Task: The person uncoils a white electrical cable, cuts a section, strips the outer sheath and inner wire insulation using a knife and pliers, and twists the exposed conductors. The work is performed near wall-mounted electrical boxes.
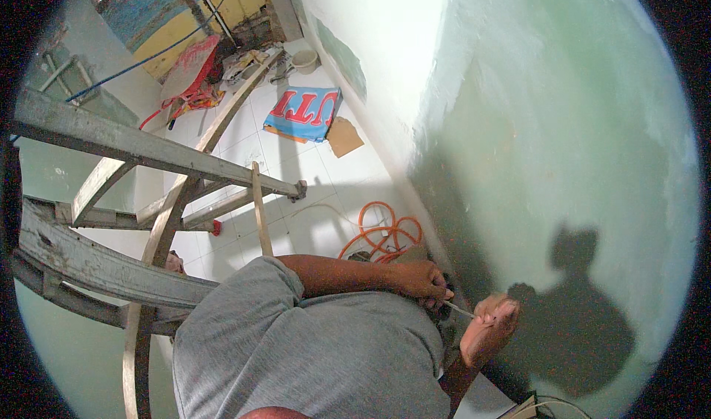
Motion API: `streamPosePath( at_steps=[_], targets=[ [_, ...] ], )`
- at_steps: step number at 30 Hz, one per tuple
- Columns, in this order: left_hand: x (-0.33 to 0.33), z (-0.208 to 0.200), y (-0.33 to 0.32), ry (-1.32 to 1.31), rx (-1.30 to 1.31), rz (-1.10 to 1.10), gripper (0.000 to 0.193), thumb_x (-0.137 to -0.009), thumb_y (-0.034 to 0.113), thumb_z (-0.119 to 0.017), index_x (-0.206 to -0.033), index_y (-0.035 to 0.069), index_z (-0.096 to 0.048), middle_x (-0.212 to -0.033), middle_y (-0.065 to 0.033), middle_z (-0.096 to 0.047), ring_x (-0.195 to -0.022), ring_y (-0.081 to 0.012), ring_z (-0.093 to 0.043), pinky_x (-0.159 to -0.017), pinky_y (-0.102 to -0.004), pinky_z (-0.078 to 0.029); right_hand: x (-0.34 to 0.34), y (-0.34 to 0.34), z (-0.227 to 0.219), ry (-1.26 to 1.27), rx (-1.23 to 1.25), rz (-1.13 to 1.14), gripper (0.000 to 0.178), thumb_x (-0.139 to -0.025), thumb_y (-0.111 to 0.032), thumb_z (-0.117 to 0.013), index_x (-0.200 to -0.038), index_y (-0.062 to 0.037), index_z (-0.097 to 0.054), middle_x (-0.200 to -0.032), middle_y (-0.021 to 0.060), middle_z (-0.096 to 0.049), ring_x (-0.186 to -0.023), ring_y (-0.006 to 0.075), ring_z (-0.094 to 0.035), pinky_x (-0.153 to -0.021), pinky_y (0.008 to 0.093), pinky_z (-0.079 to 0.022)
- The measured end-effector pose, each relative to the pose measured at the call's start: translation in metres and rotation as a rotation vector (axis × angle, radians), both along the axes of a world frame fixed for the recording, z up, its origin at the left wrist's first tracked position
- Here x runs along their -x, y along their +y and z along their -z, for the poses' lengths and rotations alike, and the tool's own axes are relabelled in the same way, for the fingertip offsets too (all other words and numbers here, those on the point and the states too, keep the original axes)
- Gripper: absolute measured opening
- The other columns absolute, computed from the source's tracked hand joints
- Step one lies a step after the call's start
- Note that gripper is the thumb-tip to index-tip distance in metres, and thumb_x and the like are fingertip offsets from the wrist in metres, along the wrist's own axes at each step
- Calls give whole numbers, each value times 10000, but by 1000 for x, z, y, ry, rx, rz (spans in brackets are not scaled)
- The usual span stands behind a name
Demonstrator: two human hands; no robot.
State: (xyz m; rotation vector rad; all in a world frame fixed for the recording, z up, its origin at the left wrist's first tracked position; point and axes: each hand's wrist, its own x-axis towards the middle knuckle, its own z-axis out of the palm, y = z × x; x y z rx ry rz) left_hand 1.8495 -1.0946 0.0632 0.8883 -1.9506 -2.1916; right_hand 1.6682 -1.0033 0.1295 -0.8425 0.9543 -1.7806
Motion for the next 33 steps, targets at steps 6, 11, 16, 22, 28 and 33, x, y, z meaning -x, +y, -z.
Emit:
streamPosePath(
  at_steps=[6, 11, 16, 22, 28, 33],
  targets=[
    [-4, -14, -1, 165, 478, 25, 394, -1011, 398, -529, -893, 63, -700, -800, -82, -696, -748, -226, -665, -688, -368, -515, 24, 5, 6, -3, 14, 132, 308, -1036, -267, -518, -795, -123, -392, -716, -14, -365, -607, 101, -346, -544, 265, -335],
    [-7, 9, -20, 455, 1003, -63, 133, -899, 190, -633, -892, 59, -654, -800, -157, -625, -789, -343, -667, -685, -466, -530, 60, 22, 7, -436, 8, 247, 203, -1028, -201, -537, -866, -94, -480, -729, -11, -406, -625, 118, -377, -545, 288, -365],
    [-23, -21, -29, 134, 1274, -7, 208, -915, 346, -642, -877, 144, -676, -814, -74, -604, -783, -302, -654, -655, -458, -524, 71, 39, 14, -382, 48, 298, 186, -1027, -230, -545, -906, -92, -513, -739, 1, -450, -628, 123, -415, -543, 279, -375],
    [-13, -30, -45, 112, 1383, 12, 305, -924, 400, -626, -895, 103, -689, -812, -102, -599, -762, -323, -644, -629, -436, -524, 75, 72, 8, -365, 17, 684, 220, -1024, -284, -561, -918, -96, -521, -748, 8, -476, -665, 123, -481, -573, 258, -429],
    [13, -16, -51, -90, 1094, 60, 292, -928, 307, -648, -849, 28, -681, -850, -189, -633, -804, -383, -628, -722, -477, -511, 63, 83, 4, -107, -22, 637, 271, -1047, -296, -510, -900, -68, -522, -722, 26, -473, -626, 176, -506, -566, 317, -462],
    [25, -3, -47, 38, 1187, 75, 282, -918, 289, -659, -869, 11, -664, -822, -197, -622, -782, -393, -618, -717, -469, -504, 58, 84, -4, 354, -158, 829, 271, -1060, -256, -470, -934, -27, -538, -705, 51, -530, -631, 179, -544, -587, 324, -472]
  ],
)
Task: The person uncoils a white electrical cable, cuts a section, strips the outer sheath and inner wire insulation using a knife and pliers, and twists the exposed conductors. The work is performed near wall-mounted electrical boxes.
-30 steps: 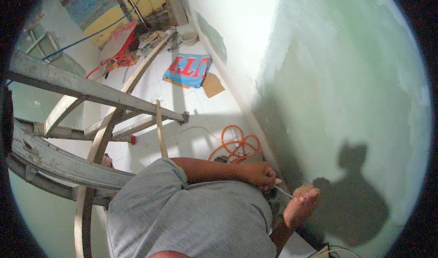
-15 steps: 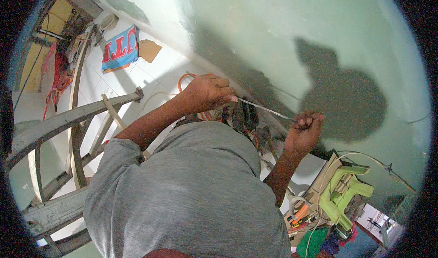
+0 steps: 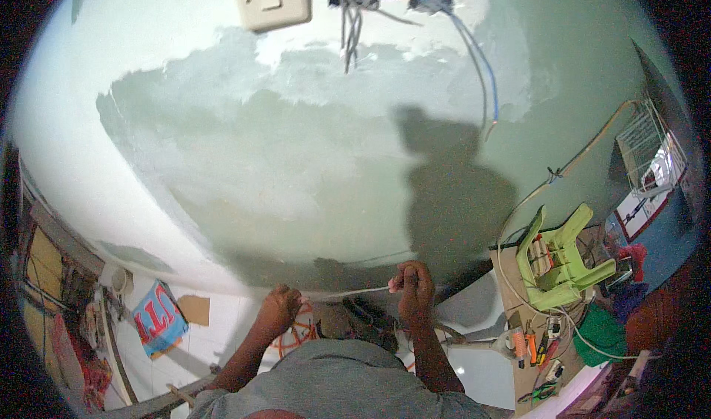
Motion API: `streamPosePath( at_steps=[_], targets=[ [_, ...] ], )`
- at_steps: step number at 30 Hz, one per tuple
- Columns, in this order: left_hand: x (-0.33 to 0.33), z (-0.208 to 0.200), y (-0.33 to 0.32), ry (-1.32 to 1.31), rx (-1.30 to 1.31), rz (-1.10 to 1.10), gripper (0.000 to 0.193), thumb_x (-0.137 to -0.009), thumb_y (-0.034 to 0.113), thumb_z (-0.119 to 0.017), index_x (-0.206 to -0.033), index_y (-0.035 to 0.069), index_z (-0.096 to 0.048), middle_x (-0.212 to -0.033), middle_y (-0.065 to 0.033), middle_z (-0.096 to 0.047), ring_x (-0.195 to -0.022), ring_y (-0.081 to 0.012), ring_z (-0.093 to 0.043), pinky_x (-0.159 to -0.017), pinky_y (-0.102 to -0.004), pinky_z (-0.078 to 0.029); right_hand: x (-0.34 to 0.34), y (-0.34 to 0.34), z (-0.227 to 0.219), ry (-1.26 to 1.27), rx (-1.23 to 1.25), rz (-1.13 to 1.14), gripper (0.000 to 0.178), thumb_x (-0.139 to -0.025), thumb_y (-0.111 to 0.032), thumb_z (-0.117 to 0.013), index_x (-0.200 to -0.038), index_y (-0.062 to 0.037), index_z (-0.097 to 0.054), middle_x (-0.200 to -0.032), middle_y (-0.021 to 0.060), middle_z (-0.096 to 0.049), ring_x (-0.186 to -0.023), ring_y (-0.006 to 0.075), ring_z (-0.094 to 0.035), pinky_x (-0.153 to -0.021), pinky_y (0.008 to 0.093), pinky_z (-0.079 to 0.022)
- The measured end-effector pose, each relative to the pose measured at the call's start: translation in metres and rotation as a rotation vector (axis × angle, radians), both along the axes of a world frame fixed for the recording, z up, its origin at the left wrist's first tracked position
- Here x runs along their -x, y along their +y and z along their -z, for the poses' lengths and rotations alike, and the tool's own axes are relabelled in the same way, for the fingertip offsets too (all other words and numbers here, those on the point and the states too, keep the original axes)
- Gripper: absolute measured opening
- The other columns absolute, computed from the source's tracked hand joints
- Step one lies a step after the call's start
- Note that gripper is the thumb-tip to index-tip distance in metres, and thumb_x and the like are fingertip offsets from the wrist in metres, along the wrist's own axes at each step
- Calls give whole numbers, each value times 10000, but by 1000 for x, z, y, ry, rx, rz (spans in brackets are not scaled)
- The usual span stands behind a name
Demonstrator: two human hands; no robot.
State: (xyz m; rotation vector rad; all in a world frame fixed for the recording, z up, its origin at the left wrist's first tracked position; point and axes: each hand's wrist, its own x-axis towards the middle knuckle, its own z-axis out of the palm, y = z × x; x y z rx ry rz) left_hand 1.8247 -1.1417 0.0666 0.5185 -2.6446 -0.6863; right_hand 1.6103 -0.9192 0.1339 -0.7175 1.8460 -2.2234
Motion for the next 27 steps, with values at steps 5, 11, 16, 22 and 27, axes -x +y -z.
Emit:
streamPosePath(
  at_steps=[5, 11, 16, 22, 27],
  targets=[
    [8, -23, 23, -314, 304, -82, 269, -968, 276, -544, -912, 36, -654, -865, -199, -643, -845, -414, -637, -745, -478, -511, 9, 17, -6, 372, -158, 265, 284, -1062, -226, -424, -907, -16, -537, -689, 68, -566, -624, 167, -566, -619, 325, -483],
    [16, 1, 23, -70, -323, 18, 304, -1031, 278, -511, -922, 16, -622, -753, -139, -625, -701, -254, -632, -654, -372, -494, 50, 33, -7, 301, -141, 366, 278, -1062, -236, -422, -943, -25, -559, -744, 56, -580, -631, 147, -578, -612, 315, -501],
    [8, -35, 40, -17, -489, 116, 392, -1068, 332, -424, -884, 11, -555, -705, -103, -554, -677, -191, -540, -644, -349, -456, 53, 38, -45, 34, 162, 271, 297, -1056, -310, -478, -1071, -23, -556, -847, 86, -640, -758, 189, -686, -634, 318, -547],
    [7, -18, 50, -35, -459, 239, 314, -1068, 268, -432, -917, 25, -563, -742, -107, -588, -675, -219, -587, -654, -350, -484, 78, 31, -32, -206, 396, 269, 375, -1044, -373, -483, -1063, -7, -562, -879, 129, -678, -733, 245, -716, -639, 364, -601],
    [-4, 4, 22, -280, -220, 349, 214, -1020, 231, -531, -973, 36, -606, -911, -141, -675, -818, -304, -665, -729, -389, -511, 64, 10, 0, 27, 117, -160, 383, -1026, -396, -520, -1120, -28, -563, -991, 129, -713, -888, 182, -703, -800, 336, -561]
  ],
)
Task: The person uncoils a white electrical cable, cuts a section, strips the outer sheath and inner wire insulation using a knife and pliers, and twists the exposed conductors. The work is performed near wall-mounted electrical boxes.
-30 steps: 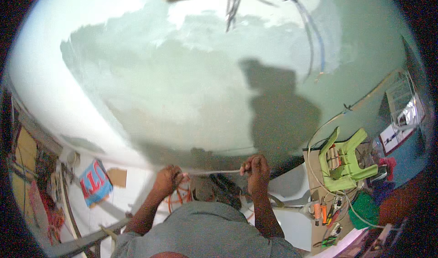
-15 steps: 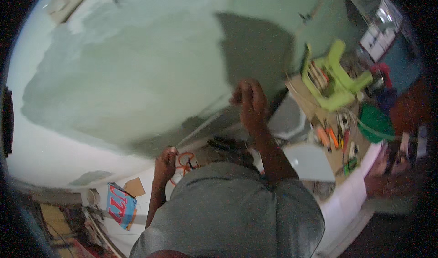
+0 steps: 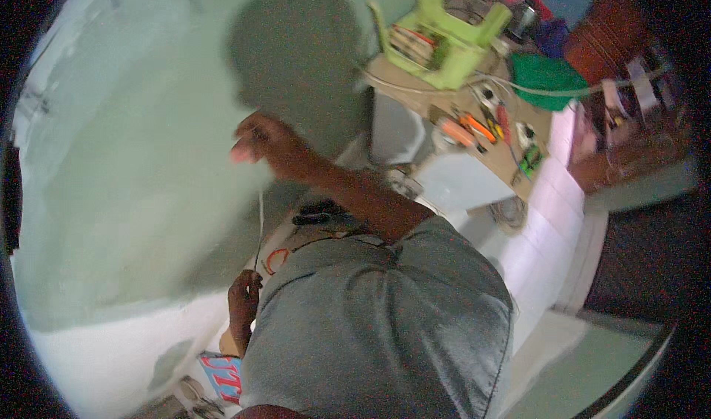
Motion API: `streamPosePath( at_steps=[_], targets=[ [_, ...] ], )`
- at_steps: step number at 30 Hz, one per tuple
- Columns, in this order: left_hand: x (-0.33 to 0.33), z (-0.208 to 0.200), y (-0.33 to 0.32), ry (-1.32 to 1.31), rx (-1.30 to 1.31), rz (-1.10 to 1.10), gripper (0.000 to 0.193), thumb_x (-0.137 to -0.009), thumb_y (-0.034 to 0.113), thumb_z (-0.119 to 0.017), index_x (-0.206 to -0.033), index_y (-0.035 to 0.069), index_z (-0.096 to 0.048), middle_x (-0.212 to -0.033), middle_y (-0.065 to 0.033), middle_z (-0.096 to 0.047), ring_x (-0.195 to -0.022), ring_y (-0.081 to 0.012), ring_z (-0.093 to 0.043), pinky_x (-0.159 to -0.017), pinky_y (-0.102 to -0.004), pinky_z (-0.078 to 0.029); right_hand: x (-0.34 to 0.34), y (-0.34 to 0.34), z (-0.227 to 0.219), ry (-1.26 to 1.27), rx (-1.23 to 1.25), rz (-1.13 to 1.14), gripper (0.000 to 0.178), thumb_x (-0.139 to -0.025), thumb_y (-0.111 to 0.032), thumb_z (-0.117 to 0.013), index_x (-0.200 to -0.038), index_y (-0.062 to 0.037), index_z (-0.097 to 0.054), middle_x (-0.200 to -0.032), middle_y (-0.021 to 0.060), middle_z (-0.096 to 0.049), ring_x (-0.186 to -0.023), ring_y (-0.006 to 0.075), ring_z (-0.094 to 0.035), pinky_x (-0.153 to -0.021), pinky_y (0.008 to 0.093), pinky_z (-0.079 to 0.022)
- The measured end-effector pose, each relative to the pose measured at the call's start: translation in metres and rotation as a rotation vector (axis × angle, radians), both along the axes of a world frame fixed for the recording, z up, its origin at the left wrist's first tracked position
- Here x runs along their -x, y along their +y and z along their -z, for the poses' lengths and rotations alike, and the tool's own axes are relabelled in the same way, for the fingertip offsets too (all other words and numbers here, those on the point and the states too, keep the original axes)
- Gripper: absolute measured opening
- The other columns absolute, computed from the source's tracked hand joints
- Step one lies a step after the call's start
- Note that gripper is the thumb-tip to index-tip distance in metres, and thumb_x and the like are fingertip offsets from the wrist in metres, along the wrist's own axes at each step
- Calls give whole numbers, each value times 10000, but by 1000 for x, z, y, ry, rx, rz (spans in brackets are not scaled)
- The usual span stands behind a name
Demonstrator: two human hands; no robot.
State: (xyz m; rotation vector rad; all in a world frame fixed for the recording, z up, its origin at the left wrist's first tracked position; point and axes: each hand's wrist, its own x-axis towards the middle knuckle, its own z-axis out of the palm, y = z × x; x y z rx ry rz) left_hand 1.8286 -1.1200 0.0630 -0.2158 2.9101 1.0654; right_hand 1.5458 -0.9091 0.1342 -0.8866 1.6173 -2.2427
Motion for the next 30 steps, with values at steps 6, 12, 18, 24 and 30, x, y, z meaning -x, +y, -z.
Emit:
streamPosePath(
  at_steps=[6, 12, 18, 24, 30],
  targets=[
    [69, -30, 39, 114, -233, 86, 356, -1029, 249, -528, -1284, 2, -554, -1039, -167, -692, -1020, -274, -661, -914, -383, -489, -74, -18, 22, -128, -17, -258, 265, -1031, -250, -467, -1110, -8, -543, -952, 138, -704, -889, 176, -680, -768, 335, -529],
    [123, -23, 64, 252, -791, -17, 396, -1071, 336, -447, -1198, -18, -572, -827, -16, -554, -739, -102, -489, -655, -269, -399, -66, -7, 25, 16, -5, -50, 231, -1031, -227, -479, -1063, 0, -507, -917, 136, -687, -902, 186, -678, -768, 333, -536],
    [161, -31, 98, 274, -485, 16, 332, -1063, 258, -482, -1149, -16, -649, -745, 32, -514, -652, -31, -384, -564, -222, -319, -48, 29, 43, -32, -129, 208, 234, -1039, -240, -489, -1021, -8, -510, -928, 138, -692, -931, 181, -687, -785, 343, -554],
    [197, -55, 146, 87, -451, 51, 335, -1050, 249, -507, -1212, 4, -668, -847, 3, -616, -685, -50, -441, -613, -224, -379, -19, 95, 50, 20, -341, 342, 276, -1040, -296, -496, -1055, -22, -528, -932, 119, -711, -888, 211, -704, -773, 348, -549],
    [212, -40, 143, -11, -549, -24, 342, -1036, 310, -536, -1163, 26, -679, -786, 23, -574, -690, -68, -470, -631, -231, -408, 28, 302, 36, 293, -1198, 638, 316, -931, -257, -575, -1197, -88, -594, -1025, 155, -686, -927, 359, -670, -825, 460, -524]
  ],
)
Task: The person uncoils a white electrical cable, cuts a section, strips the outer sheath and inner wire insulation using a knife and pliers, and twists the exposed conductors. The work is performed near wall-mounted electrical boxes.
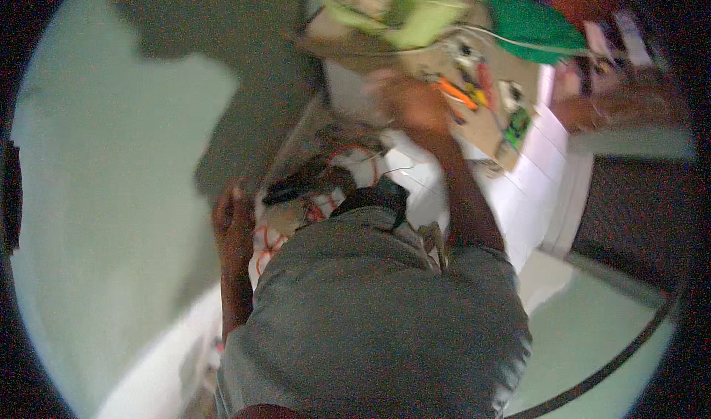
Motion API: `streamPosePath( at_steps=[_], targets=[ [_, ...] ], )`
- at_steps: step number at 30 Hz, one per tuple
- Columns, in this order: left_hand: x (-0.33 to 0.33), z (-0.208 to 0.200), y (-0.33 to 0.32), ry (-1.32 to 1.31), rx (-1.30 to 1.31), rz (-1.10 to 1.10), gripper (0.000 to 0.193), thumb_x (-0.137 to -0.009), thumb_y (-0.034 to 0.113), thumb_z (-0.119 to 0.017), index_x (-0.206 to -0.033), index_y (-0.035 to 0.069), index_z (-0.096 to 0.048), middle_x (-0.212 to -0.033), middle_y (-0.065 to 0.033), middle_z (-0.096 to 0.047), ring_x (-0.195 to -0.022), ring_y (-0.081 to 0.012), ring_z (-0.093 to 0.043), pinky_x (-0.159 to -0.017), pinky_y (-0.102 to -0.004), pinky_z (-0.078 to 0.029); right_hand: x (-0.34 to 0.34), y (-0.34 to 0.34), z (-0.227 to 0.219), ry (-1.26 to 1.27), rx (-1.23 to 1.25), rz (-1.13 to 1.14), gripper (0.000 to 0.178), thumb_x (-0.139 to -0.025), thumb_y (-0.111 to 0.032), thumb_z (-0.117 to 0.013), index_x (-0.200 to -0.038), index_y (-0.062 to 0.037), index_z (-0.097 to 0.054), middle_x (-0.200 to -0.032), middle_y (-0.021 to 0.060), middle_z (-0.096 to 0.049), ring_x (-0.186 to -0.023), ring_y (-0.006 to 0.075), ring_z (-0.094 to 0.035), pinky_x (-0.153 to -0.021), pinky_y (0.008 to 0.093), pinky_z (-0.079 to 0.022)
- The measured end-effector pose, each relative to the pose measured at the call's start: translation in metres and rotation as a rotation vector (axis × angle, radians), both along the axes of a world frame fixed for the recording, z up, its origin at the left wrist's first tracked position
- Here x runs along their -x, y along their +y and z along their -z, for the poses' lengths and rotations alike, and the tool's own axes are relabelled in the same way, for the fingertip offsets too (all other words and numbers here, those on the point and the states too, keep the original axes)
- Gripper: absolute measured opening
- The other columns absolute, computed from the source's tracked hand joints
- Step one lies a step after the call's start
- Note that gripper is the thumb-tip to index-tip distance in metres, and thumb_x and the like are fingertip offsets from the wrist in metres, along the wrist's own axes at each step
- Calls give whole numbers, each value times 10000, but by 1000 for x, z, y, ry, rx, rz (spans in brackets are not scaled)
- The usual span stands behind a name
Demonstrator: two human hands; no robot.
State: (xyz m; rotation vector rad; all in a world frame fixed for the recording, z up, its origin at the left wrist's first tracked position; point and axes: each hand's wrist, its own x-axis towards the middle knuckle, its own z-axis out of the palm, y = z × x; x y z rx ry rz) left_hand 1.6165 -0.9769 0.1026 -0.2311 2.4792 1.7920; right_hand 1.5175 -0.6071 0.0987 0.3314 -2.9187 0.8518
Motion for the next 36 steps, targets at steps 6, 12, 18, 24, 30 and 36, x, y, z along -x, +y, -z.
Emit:
streamPosePath(
  at_steps=[6, 12, 18, 24, 30, 36],
  targets=[
    [25, -21, 10, 66, -395, -13, 274, -1042, 333, -527, -1119, 84, -611, -699, 60, -489, -583, -29, -402, -504, -211, -305, 6, 144, 40, -125, -290, 165, 329, -844, -239, -674, -1106, -45, -635, -972, 225, -680, -923, 429, -649, -860, 490, -495],
    [5, -44, -11, 86, -440, -152, 257, -1053, 280, -519, -1124, 60, -630, -702, 104, -425, -604, -5, -334, -549, -196, -269, 17, 167, 92, -124, -569, 5, 357, -961, -327, -516, -1228, -119, -630, -1171, 141, -661, -1091, 318, -624, -1076, 545, -274],
    [-33, -56, -38, 136, -422, -148, 254, -1048, 269, -528, -1049, 49, -657, -698, 66, -473, -616, -15, -373, -549, -196, -287, 15, 151, 47, -8, -614, -39, 350, -898, -314, -548, -1123, -73, -665, -1055, 230, -673, -1015, 434, -626, -973, 529, -429],
    [-56, -55, -62, 291, -289, -155, 227, -1040, 253, -532, -1026, 60, -652, -696, 58, -478, -592, -25, -376, -533, -202, -279, 4, 171, 18, -357, 289, 259, 329, -887, -327, -561, -1098, -97, -667, -925, 61, -630, -804, 181, -617, -715, 362, -498],
    [-72, -68, -66, 256, -203, -194, 224, -1041, 213, -531, -987, 44, -666, -714, 67, -471, -670, -38, -394, -623, -208, -337, -72, -58, -31, -598, 798, 113, 411, -791, -180, -653, -1186, -67, -629, -933, 21, -629, -852, 134, -616, -711, 258, -494],
    [-80, -69, -72, 352, -89, -166, 176, -1025, 160, -557, -996, 23, -663, -769, 56, -527, -713, -38, -433, -653, -217, -378, -93, -200, -7, -877, 831, -466, 497, -783, -89, -612, -1276, -38, -574, -1095, 64, -667, -965, 189, -635, -858, 336, -511]
  ],
)
